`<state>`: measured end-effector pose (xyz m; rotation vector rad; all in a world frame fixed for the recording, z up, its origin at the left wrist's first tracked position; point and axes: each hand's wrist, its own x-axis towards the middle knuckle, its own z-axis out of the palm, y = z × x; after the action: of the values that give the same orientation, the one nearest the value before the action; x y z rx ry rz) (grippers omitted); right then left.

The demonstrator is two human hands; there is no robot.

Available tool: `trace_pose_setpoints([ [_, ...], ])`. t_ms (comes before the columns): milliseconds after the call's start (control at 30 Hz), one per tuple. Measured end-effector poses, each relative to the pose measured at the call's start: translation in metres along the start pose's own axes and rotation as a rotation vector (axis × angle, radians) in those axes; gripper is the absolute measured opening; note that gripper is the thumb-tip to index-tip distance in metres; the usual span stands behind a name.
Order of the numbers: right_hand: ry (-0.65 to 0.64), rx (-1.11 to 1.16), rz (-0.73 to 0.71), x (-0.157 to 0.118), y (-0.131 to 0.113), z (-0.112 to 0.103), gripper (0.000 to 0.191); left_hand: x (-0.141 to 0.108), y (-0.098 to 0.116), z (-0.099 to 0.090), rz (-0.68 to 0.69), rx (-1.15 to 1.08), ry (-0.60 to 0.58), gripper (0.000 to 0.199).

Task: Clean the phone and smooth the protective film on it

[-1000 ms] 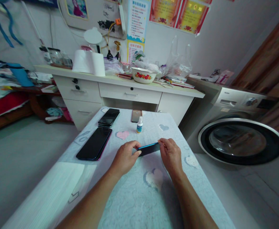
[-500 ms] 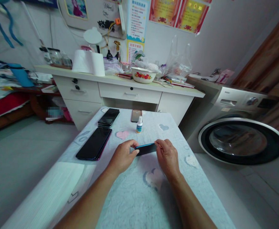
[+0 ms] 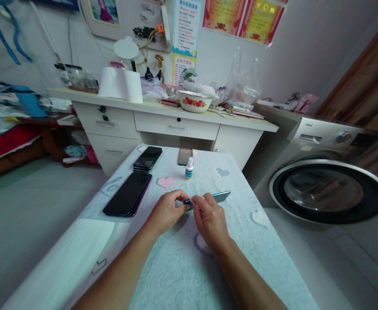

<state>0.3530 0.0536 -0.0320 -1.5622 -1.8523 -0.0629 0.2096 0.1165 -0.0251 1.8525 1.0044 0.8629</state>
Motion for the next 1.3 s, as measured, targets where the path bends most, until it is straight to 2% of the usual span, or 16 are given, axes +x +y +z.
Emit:
trace_pose_setpoints([
  [233, -0.043, 0.010, -0.048, 0.000, -0.008, 0.001, 0.022, 0.000, -0.006, -0.001, 0.025, -0.017, -0.025, 0.013],
  [433, -0.055, 0.012, -0.032, 0.001, -0.005, -0.003, 0.020, 0.001, -0.005, -0.001, 0.008, -0.007, -0.020, 0.012],
  [633, -0.029, -0.010, 0.022, 0.004, 0.007, -0.012, 0.019, 0.000, -0.002, -0.002, 0.001, 0.027, -0.004, 0.007],
  [867, 0.038, -0.042, 0.078, 0.005, 0.026, -0.018, 0.020, 0.001, -0.004, -0.003, -0.016, 0.071, 0.021, 0.011],
  [1300, 0.127, -0.085, 0.145, 0.009, 0.047, -0.025, 0.023, 0.001, -0.006, -0.003, -0.049, 0.064, 0.047, 0.014],
])
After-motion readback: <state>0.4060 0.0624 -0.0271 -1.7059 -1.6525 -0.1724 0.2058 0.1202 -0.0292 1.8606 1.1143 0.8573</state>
